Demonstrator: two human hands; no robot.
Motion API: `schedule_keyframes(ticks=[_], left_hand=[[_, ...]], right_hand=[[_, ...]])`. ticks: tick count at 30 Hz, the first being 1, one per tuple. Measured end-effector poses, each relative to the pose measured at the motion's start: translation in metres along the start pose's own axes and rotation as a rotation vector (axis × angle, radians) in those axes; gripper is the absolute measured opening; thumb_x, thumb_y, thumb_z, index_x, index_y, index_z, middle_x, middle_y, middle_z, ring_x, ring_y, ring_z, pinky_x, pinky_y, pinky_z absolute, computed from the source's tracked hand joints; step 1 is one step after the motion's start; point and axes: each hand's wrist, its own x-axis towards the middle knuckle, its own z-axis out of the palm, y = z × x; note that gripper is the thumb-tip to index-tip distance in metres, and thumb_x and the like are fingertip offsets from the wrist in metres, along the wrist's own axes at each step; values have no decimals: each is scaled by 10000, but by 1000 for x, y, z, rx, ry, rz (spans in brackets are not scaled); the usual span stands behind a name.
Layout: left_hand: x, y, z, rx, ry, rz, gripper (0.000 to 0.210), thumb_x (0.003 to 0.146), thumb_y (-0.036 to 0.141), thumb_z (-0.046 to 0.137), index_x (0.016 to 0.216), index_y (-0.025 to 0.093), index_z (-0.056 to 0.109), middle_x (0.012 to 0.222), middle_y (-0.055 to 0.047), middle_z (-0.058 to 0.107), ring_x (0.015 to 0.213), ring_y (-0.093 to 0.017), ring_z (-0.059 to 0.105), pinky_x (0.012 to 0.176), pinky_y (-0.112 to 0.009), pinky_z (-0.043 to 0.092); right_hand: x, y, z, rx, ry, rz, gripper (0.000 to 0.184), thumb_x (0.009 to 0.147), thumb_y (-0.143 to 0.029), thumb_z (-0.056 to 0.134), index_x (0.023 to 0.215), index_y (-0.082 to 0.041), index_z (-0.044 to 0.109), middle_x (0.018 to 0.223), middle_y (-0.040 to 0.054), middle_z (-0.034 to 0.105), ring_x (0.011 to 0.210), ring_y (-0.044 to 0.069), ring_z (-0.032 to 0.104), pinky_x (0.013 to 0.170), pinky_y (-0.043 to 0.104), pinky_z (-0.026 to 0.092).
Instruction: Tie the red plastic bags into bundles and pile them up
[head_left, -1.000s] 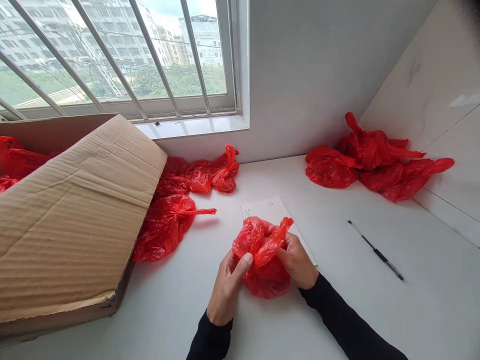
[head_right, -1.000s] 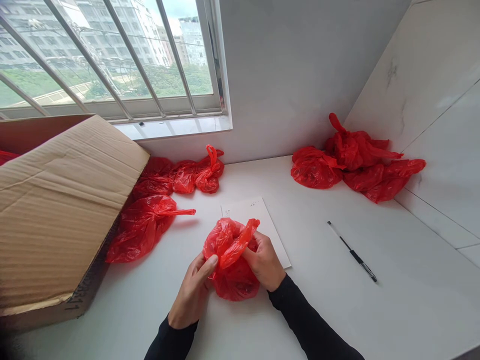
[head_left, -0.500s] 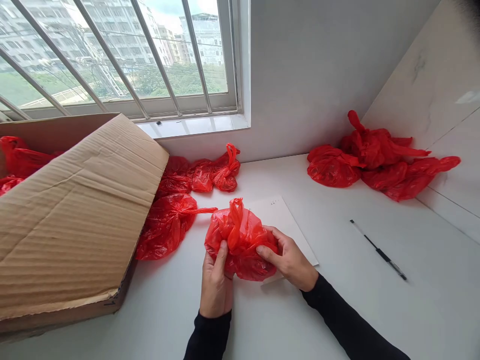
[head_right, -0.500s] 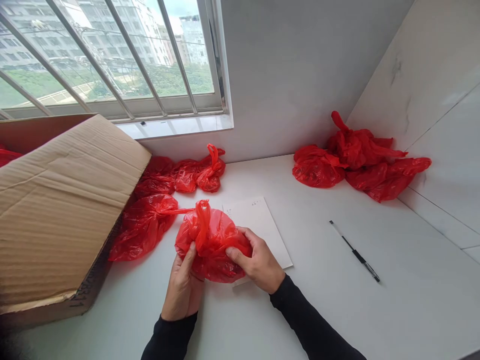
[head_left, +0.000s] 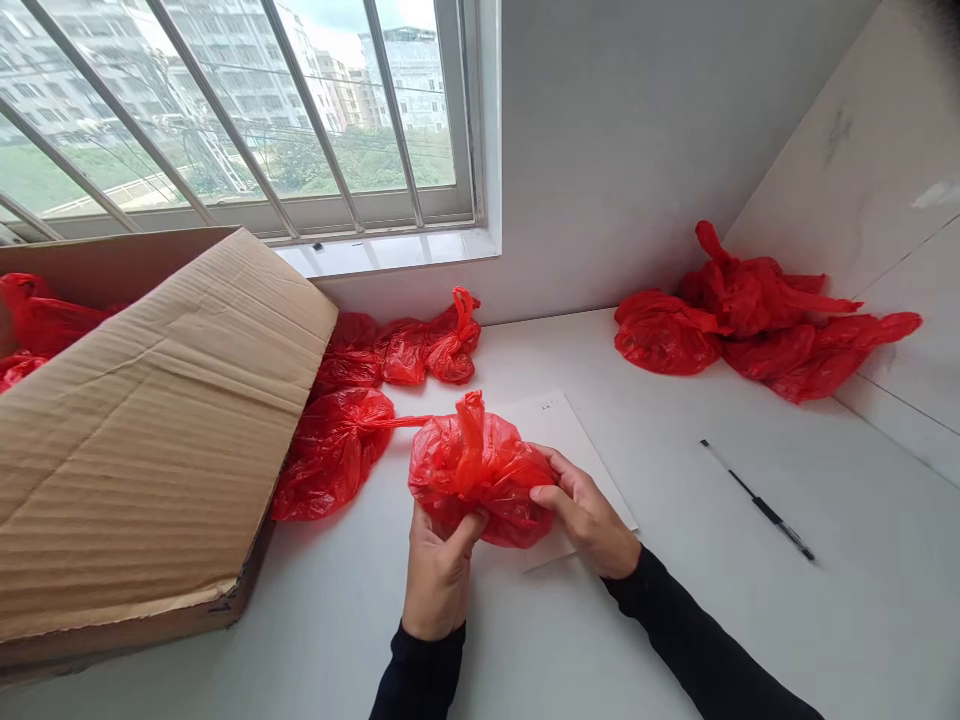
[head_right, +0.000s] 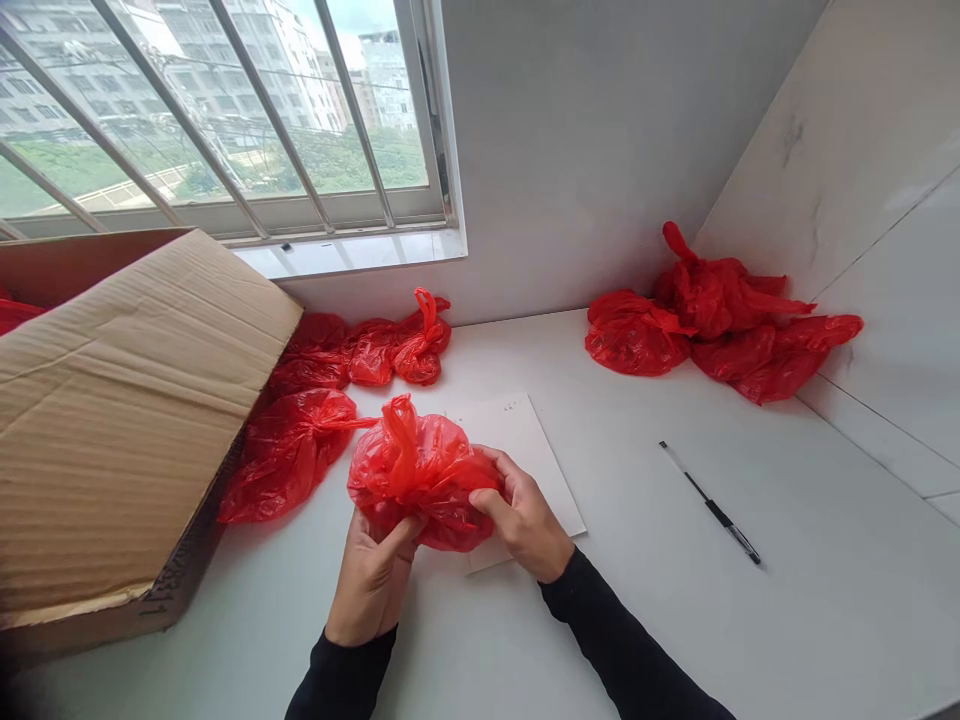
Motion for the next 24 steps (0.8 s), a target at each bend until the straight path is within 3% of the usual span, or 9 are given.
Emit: schedule_keyframes(ticks=[7,14,24], left_hand=[[1,1,-4,-77,46,-51,788,713,194,837,1408,296,480,1210,-63,685,1143,-285,624,932,-394,543],[-2,2,4,-8,-21,-63,749,682,207,852,1363,238,540,1199,-88,702,1143,-314,632,981,-425,508],[1,-2,-1,22,-19,-48,727,694,204,833,1359,243,542,1123,-70,726,1100,-304,650,941,-411,515]], right_hand=[[3,6,-5,-25,-14,9,368,914,-295,650,1273,-225,605,1132,51,694,1013,215,630,904,359,508],[2,8,-6,16,37,20,327,871,-367,724,1150,-214,647,1095,66,710,1016,233,651,911,382,520],[1,4,-2,-76,-15,11,290,937,-420,618,1120,-201,672,1009,47,702,915,199,642,874,347,503]])
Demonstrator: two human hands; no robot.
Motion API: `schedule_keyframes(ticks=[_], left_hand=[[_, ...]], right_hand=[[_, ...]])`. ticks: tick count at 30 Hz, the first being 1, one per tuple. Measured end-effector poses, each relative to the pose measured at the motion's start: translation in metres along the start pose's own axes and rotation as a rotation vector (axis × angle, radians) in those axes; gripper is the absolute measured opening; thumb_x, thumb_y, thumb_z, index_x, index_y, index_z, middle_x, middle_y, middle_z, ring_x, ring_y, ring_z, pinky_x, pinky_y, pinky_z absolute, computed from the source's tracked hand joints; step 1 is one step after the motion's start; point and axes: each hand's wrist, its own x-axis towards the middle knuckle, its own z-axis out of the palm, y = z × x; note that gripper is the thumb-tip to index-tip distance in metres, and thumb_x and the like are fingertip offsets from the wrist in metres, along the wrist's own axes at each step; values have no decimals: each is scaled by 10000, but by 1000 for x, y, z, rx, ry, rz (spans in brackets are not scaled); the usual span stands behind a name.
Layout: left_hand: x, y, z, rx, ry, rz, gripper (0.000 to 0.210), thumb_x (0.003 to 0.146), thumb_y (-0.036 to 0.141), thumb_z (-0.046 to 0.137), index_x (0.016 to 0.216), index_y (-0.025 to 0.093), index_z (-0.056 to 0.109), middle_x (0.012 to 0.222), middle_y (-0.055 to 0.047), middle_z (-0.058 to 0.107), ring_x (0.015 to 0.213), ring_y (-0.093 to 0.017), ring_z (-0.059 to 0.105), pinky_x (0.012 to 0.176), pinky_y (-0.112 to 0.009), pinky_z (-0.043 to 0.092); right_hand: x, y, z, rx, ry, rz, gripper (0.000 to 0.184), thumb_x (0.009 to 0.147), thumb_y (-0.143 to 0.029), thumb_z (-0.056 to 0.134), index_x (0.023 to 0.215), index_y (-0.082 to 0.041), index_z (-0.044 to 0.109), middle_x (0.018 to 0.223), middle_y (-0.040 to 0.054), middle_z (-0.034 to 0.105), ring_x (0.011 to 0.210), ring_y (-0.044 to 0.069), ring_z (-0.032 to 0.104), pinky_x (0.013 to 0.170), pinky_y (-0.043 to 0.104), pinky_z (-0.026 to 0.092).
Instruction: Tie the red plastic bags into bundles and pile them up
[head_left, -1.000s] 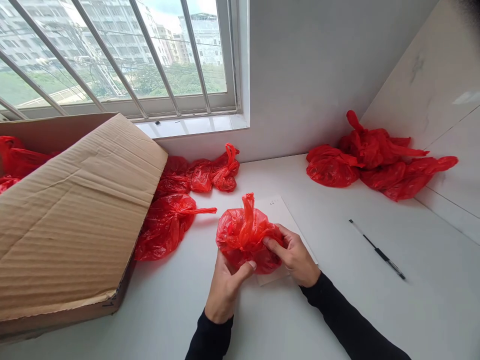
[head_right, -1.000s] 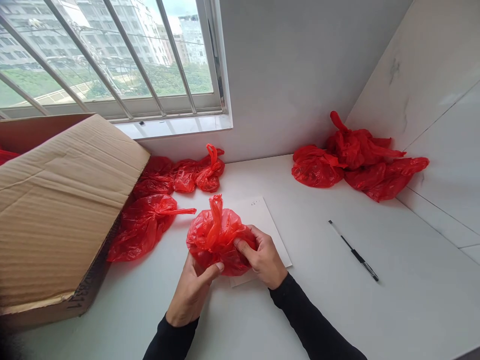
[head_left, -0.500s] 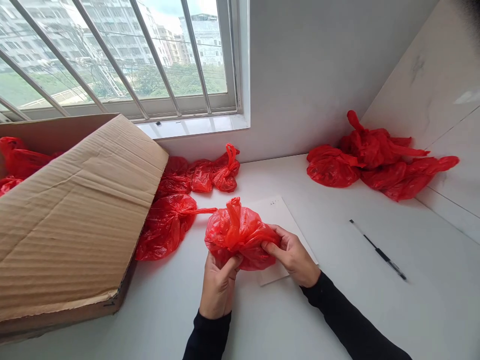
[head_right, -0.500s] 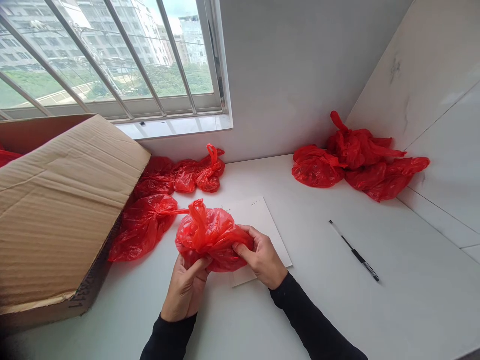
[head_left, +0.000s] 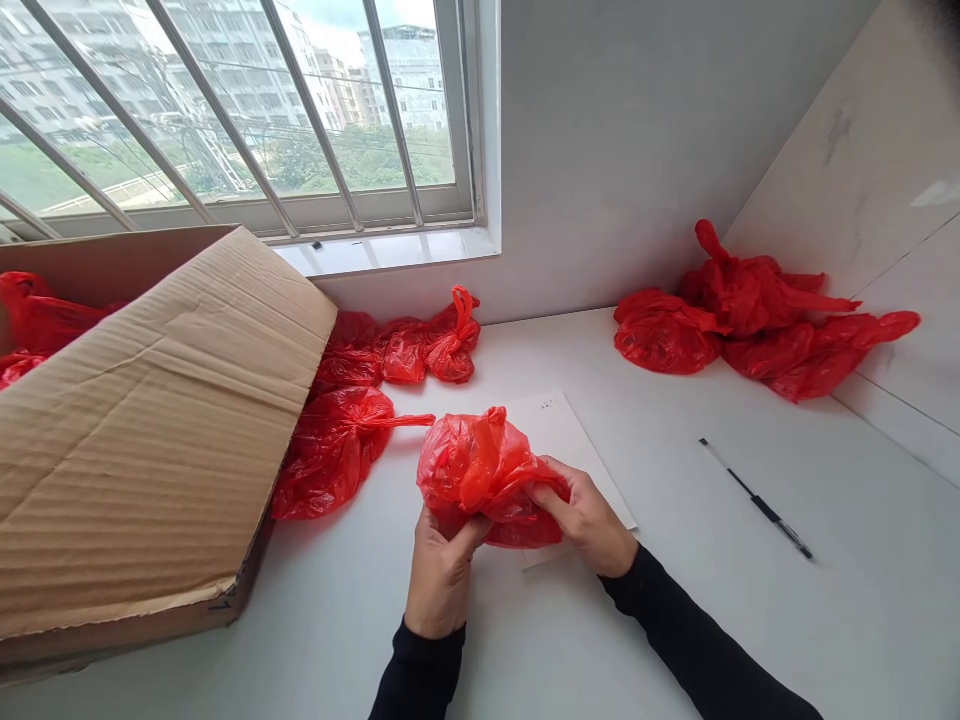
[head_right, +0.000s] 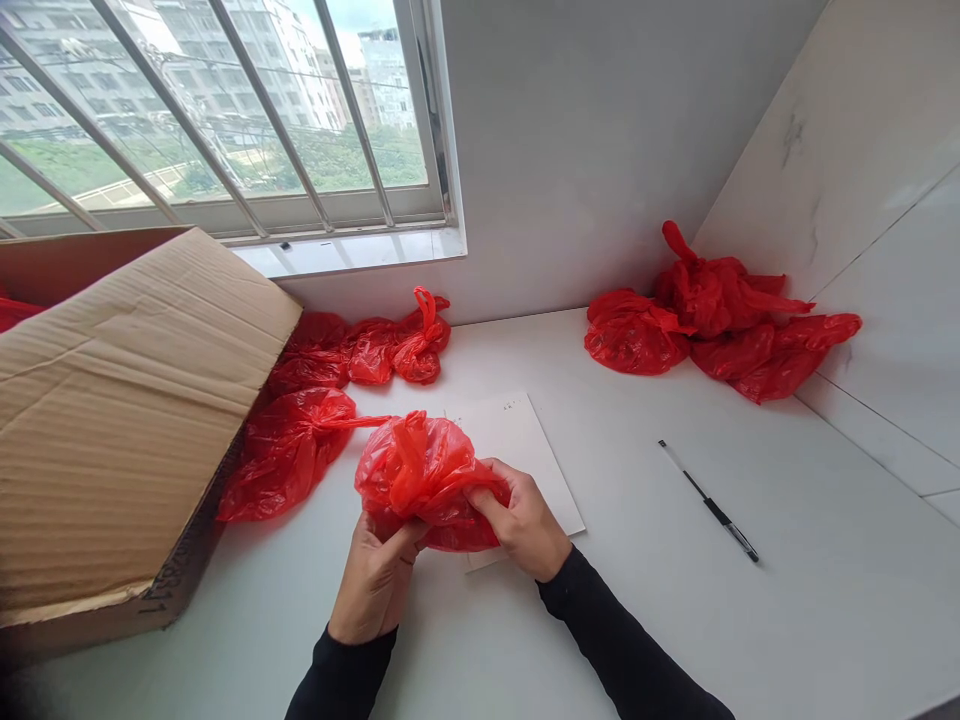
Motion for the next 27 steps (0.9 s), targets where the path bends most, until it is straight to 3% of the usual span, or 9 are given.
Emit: schedule_keyframes(ticks=[7,11,15,21,25,27], left_hand=[[-5,5,7,55,-37,-25,675,659,212,833,1289,205,594,1145,-100,724,1155,-343,623,979,-436,494],[-7,7,12,52,-52,-14,645,672,270,834,1272,207,609,1183,-104,715,1167,-353,619,1008,-449,484],[-10,11,16,17,-75,-41,682,746,303,795,1369,218,532,1281,-122,668,1214,-357,592,1001,-459,498],[-11,13,16,-74,-87,-56,654,842,381,709,1437,246,475,1337,-114,638,1259,-344,565,1005,-433,510],[-10,14,15,-163,-22,-122,516,894,415,645,1380,259,563,1292,-82,675,1236,-306,590,992,-376,524],[-8,15,15,-185,-21,-146,523,885,378,663,1386,265,562,1282,-75,683,1226,-301,599,980,-369,535]], right_hand=[[-1,-1,-1,89,79,20,276,795,-357,792,981,-204,658,848,-8,659,769,160,608,738,280,509],[0,3,0,14,114,-13,243,827,-392,756,846,-184,631,736,-31,587,660,118,515,615,230,436],[1,2,2,-52,120,-60,262,914,-438,639,843,-185,642,759,-13,585,722,146,540,684,263,458],[-1,-1,4,-71,117,-79,255,912,-438,640,1034,-214,637,897,6,639,809,169,583,760,281,499],[-2,2,2,-130,162,-70,275,910,-456,637,827,-194,614,736,-20,578,668,132,511,600,240,426],[-2,2,1,-94,180,-42,267,872,-444,691,818,-197,605,713,-32,570,643,124,502,587,235,422]])
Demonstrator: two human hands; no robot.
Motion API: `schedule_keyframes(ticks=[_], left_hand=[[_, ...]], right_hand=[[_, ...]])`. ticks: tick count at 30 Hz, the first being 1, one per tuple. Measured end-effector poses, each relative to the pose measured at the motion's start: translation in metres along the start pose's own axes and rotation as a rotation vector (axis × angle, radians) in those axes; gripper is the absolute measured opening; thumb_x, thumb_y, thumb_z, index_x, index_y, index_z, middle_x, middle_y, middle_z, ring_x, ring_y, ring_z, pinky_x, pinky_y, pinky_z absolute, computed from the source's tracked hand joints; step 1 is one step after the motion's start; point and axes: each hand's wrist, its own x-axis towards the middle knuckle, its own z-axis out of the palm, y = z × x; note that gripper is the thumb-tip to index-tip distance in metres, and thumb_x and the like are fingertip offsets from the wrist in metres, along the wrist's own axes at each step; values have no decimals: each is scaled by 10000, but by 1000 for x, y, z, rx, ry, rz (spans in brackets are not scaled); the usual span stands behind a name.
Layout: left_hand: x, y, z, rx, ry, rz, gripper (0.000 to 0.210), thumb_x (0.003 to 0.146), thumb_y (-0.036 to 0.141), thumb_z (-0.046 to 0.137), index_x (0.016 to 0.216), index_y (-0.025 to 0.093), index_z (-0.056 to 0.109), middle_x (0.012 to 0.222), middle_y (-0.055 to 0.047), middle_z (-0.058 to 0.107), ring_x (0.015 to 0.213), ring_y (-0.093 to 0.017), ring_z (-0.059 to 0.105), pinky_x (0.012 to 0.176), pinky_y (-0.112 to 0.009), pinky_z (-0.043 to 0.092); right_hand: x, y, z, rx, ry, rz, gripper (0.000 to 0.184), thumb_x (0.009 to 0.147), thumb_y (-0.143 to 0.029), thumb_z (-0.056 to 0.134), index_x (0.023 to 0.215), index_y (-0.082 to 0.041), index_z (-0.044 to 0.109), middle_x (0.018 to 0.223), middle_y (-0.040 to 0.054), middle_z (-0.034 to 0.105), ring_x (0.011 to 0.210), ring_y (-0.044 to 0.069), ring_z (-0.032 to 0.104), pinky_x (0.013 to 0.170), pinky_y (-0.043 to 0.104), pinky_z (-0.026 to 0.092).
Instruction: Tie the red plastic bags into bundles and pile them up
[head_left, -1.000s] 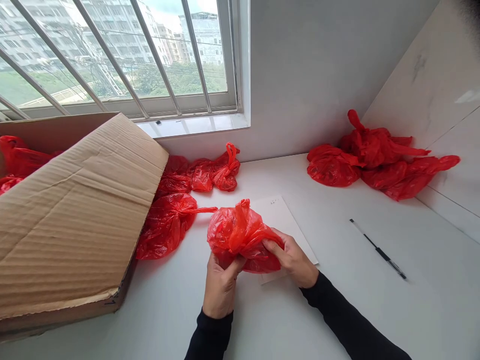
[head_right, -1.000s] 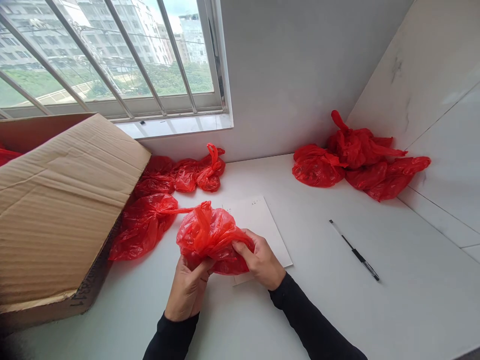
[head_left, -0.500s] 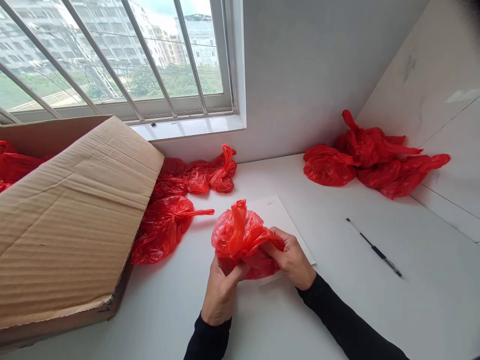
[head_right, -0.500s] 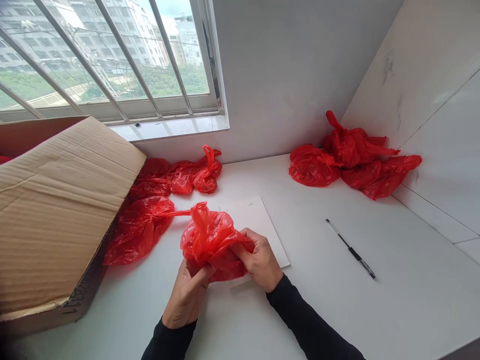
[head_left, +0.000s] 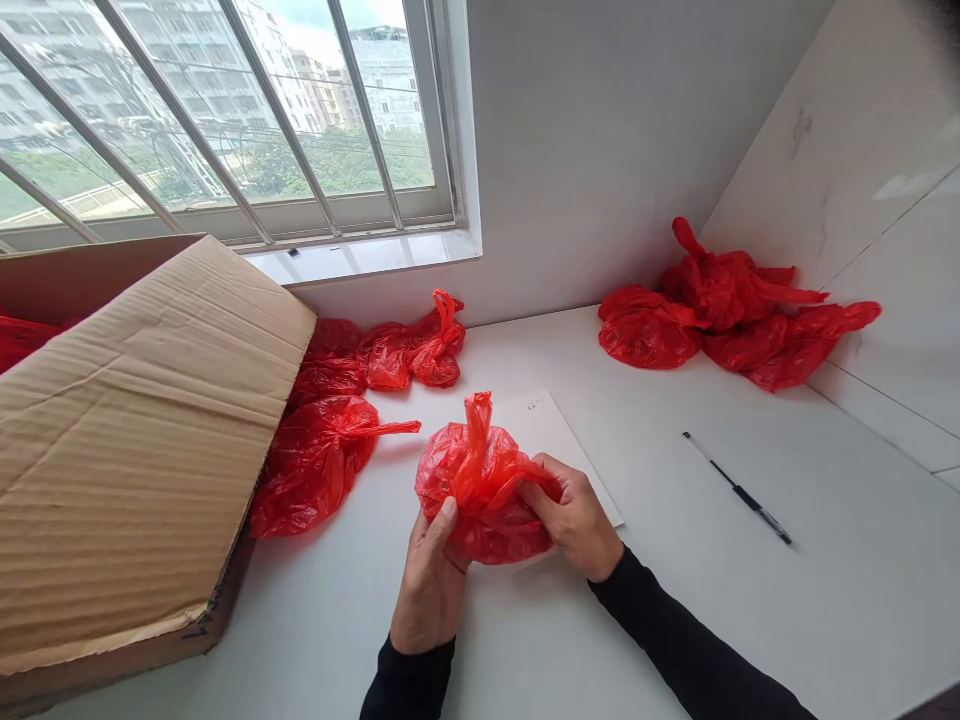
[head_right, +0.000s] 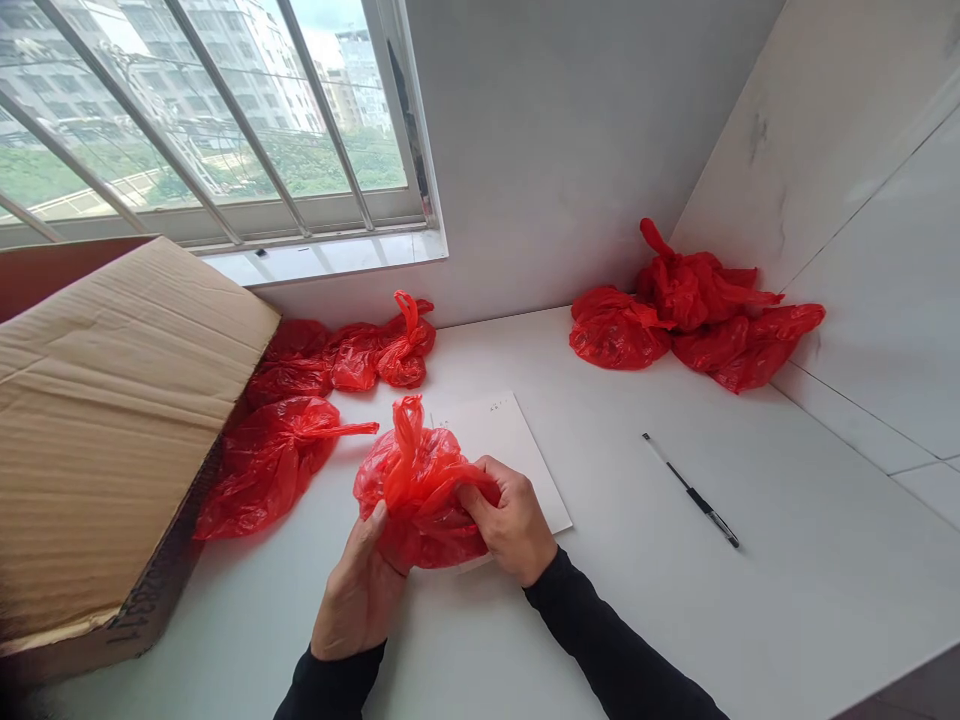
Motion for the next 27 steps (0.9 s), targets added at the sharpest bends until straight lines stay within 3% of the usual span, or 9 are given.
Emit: schedule_keyframes(ticks=[5,11,16,18,23,27], left_hand=[[3,3,-4,-45,-26,-32,568,902,296,637,1449,281,483,1298,-70,674,1205,-281,618,955,-377,556],[6,1,-13,-139,43,-63,534,883,242,657,1401,285,537,1262,-47,697,1176,-252,637,940,-351,572],[9,2,-14,-198,46,-36,473,900,254,622,1370,275,571,1239,-58,712,1179,-259,639,939,-368,575],[10,4,-15,-205,41,-25,442,913,267,599,1355,264,585,1280,-66,693,1184,-260,637,941,-373,572],[9,5,-14,-174,60,-16,432,902,261,609,1334,269,601,1269,-55,698,1169,-248,644,943,-364,563],[5,6,-12,-128,13,0,483,861,245,634,1340,285,588,1224,-41,716,1144,-252,652,951,-372,546]], right_hand=[[2,-1,0,115,17,34,306,783,-414,793,947,-205,641,868,0,668,786,167,612,707,263,513],[2,1,0,142,38,72,343,734,-437,825,867,-195,620,797,-9,647,717,162,608,675,281,529],[1,-11,2,78,-109,43,403,851,-445,714,1168,-232,583,1107,43,684,984,216,659,877,346,541],[0,-14,3,70,-178,30,442,862,-408,712,1237,-238,553,1138,46,686,1039,221,652,926,365,528],[0,-9,4,39,-186,2,320,853,-387,725,1103,-213,629,1059,45,699,991,222,648,928,390,520],[1,-7,3,48,-154,12,330,818,-408,758,1056,-205,653,1003,38,699,968,236,647,882,387,529]])
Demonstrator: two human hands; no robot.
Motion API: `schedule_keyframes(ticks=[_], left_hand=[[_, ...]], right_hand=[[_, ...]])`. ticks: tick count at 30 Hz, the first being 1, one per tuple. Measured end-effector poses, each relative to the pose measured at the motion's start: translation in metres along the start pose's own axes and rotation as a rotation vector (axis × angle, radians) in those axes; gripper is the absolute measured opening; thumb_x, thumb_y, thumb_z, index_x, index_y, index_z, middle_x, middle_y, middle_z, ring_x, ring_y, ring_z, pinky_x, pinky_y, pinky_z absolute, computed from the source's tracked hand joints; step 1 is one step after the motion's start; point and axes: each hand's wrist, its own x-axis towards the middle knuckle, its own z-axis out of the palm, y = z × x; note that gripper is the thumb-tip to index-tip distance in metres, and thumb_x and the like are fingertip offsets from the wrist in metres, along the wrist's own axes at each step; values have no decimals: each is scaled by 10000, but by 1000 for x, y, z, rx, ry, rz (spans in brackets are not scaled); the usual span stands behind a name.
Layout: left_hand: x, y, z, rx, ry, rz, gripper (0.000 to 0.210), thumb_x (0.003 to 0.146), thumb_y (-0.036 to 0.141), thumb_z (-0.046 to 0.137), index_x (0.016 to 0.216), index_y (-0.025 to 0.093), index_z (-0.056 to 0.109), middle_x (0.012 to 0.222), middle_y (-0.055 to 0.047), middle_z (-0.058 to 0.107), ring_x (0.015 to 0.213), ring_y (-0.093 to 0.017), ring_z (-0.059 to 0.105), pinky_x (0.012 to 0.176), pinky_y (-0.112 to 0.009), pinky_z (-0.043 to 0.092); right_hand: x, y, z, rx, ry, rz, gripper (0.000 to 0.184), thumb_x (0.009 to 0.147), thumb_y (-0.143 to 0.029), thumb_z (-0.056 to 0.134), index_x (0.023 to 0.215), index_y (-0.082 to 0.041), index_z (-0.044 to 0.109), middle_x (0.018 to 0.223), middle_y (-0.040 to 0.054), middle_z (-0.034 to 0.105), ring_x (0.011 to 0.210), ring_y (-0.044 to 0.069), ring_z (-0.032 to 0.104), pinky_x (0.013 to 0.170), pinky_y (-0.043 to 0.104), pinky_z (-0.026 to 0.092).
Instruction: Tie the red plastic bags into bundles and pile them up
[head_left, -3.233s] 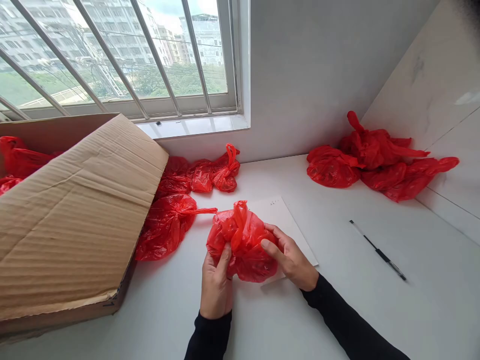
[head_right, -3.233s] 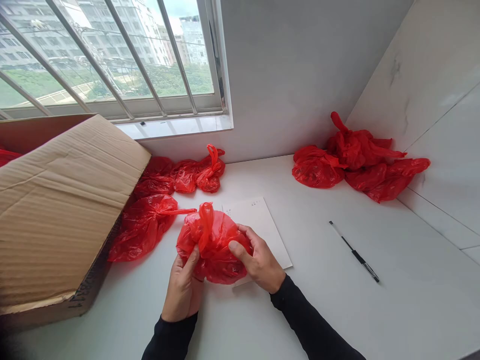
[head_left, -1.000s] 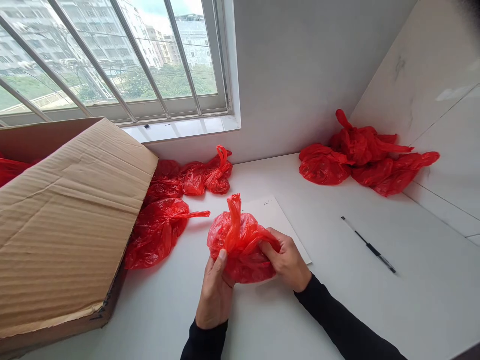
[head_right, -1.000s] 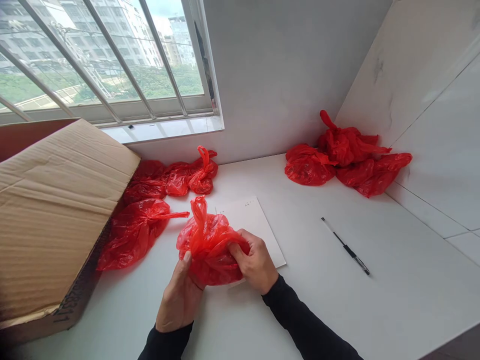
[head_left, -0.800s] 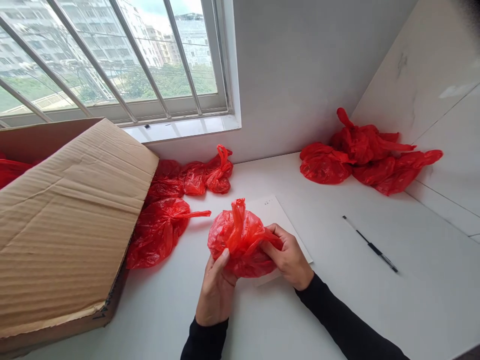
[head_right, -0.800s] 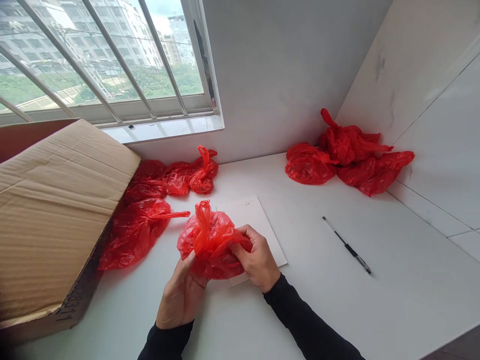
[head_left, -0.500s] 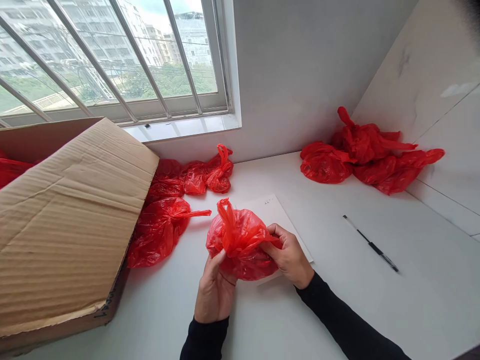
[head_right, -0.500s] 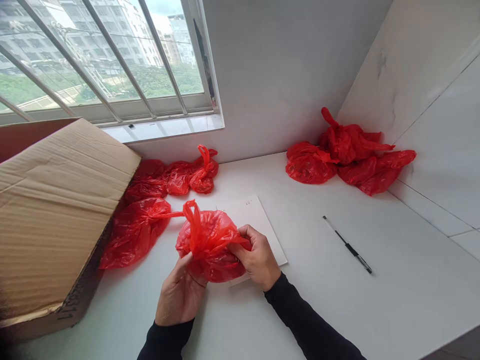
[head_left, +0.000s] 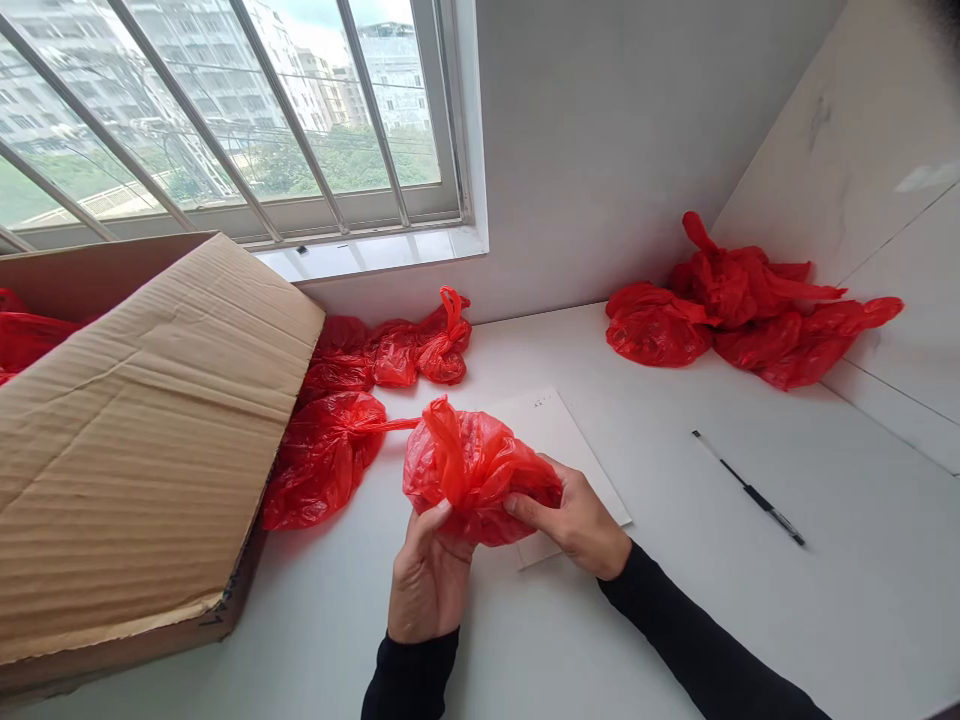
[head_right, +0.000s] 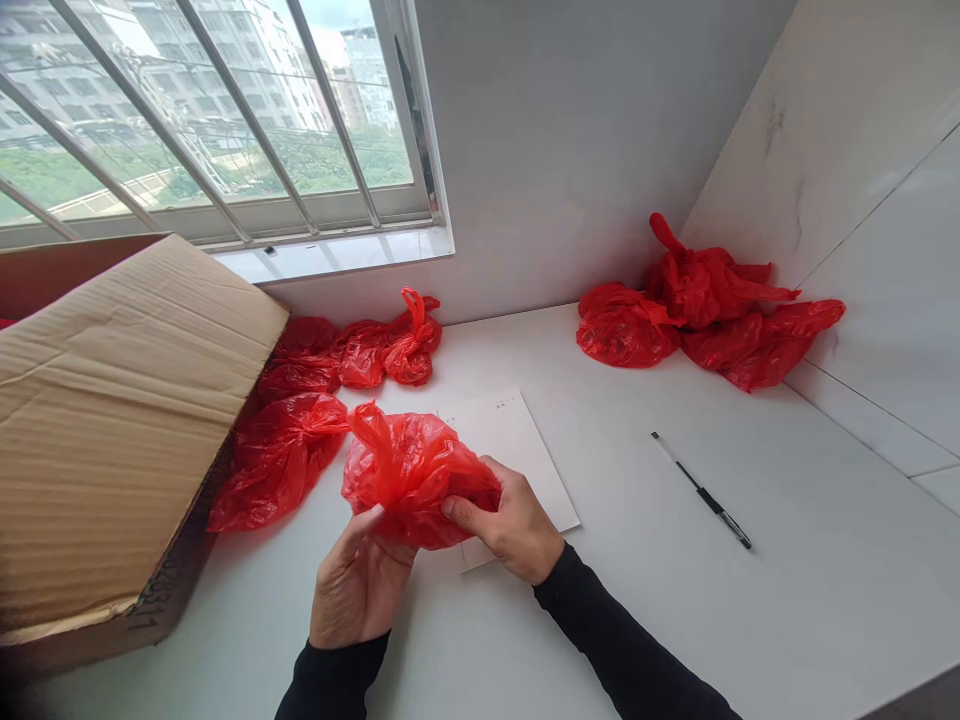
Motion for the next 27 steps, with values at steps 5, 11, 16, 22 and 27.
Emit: schedule_keyframes(ticks=[5,11,16,22,27], left_hand=[[-5,-5,4,120,-39,13,646,746,155,710,1362,270,551,1202,-62,709,1117,-283,649,929,-395,541],[-3,-11,7,184,-3,52,711,727,189,796,1376,274,519,1195,-75,701,1108,-299,649,907,-394,548],[1,-10,0,193,35,82,738,698,175,822,1364,306,533,1153,-45,722,1062,-277,674,885,-376,561],[-1,-13,4,258,9,96,628,693,197,822,1278,261,601,1118,-50,734,1058,-291,672,896,-396,551],[-1,-15,7,300,20,107,469,713,262,815,1150,231,647,1112,-68,731,1072,-313,663,882,-420,556]], right_hand=[[-1,1,1,38,52,18,322,803,-383,779,1043,-198,669,956,19,701,879,203,638,790,335,523],[0,-1,-1,5,51,26,296,834,-414,739,1027,-202,666,970,21,703,890,205,643,799,333,526],[1,-1,-2,-49,-13,12,296,856,-348,709,1111,-218,631,1037,29,694,1010,230,642,920,377,515],[0,0,-2,-50,0,-20,192,869,-310,681,1031,-216,636,951,16,684,960,226,643,887,371,517],[0,-4,0,-49,7,-30,194,873,-303,677,1040,-214,632,972,19,681,914,210,630,826,342,517]])
